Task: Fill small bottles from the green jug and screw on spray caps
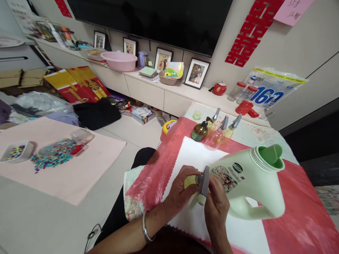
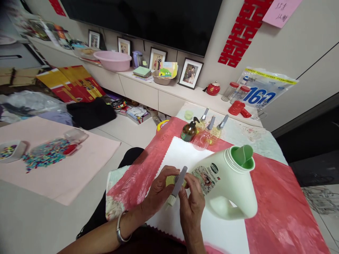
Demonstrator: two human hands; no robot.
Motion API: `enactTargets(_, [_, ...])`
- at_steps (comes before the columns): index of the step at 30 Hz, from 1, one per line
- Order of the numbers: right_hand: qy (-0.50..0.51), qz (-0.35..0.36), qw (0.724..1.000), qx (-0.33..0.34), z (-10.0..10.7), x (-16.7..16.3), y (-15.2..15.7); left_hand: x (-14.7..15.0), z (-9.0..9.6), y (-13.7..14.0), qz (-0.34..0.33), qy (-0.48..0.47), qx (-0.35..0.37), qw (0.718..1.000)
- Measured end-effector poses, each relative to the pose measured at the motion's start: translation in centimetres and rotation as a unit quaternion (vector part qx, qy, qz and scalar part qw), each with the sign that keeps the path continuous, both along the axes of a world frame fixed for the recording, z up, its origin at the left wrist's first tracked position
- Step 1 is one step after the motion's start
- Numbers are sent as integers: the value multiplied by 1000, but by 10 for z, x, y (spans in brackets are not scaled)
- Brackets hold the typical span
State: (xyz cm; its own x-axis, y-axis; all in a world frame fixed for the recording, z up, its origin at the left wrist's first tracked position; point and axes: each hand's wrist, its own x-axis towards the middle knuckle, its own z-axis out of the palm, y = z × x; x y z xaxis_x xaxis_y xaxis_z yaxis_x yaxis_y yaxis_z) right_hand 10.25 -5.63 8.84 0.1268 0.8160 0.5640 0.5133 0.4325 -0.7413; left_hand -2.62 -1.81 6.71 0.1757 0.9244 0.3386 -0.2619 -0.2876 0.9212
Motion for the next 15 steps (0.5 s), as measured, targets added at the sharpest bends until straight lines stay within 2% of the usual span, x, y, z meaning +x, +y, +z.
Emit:
enactTargets(9, [51,33,997,-53,-4,4,3,1,2,0,-5,-10,-29,1000])
enactTargets(12, [118,34,990,-68,-11,2,3,1,3,-2,-6,-40,-50,998])
enactTargets(15, [204,33,975,-82,-22,-1,4,1,4,-3,0,-31,-37,999])
